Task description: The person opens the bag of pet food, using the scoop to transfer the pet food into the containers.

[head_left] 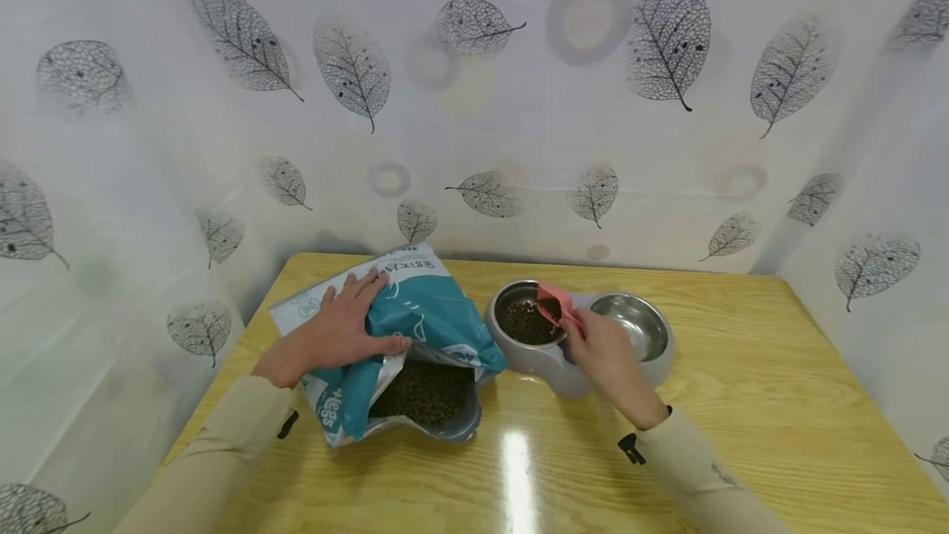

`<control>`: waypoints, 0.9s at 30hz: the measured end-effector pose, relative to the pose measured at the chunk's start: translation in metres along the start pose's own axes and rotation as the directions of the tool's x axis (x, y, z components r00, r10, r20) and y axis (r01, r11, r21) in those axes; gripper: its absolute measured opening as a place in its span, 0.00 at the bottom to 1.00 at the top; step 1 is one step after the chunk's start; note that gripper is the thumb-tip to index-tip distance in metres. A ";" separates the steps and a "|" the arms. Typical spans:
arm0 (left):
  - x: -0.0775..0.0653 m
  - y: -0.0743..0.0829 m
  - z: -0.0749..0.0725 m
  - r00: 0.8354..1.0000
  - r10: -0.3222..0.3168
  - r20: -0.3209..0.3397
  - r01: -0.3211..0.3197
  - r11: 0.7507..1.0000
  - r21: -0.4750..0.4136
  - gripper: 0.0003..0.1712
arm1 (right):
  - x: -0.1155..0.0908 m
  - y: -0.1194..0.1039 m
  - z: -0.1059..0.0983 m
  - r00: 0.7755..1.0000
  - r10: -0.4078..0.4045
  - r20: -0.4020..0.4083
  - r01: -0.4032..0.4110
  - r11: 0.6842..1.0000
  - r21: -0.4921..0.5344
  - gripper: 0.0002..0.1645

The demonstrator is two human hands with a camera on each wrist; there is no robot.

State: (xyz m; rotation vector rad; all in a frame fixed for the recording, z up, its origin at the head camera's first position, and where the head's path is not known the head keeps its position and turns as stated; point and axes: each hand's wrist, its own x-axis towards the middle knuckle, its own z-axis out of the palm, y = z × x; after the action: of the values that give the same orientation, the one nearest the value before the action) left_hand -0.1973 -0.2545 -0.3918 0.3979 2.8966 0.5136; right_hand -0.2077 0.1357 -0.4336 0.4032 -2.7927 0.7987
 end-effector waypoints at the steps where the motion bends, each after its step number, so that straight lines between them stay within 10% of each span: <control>1: 0.000 0.000 0.000 1.000 0.002 0.000 -0.002 1.000 0.000 0.65 | 0.000 0.000 0.001 1.000 -0.013 -0.015 0.013 1.000 -0.024 0.16; 12: 0.000 0.003 0.000 1.000 0.005 -0.007 -0.005 1.000 0.011 0.65 | -0.005 0.004 0.001 0.984 -0.112 -0.141 0.081 0.975 -0.205 0.08; 19: 0.000 0.003 0.001 1.000 -0.002 -0.009 0.002 1.000 0.007 0.65 | -0.011 0.004 -0.010 0.999 0.030 0.045 -0.038 0.981 0.193 0.12; 22: -0.001 0.003 0.001 1.000 -0.003 -0.009 0.003 1.000 0.009 0.65 | -0.018 0.004 -0.018 0.970 0.017 0.243 -0.135 0.870 0.474 0.20; 27: -0.001 0.004 0.000 1.000 -0.001 -0.012 0.001 1.000 0.006 0.64 | -0.029 0.002 -0.031 0.862 -0.289 0.417 -0.193 0.574 0.796 0.23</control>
State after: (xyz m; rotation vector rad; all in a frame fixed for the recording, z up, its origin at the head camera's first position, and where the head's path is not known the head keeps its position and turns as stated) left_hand -0.1954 -0.2513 -0.3906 0.3951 2.9099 0.5090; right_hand -0.1767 0.1596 -0.4169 0.9575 -2.5673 2.2945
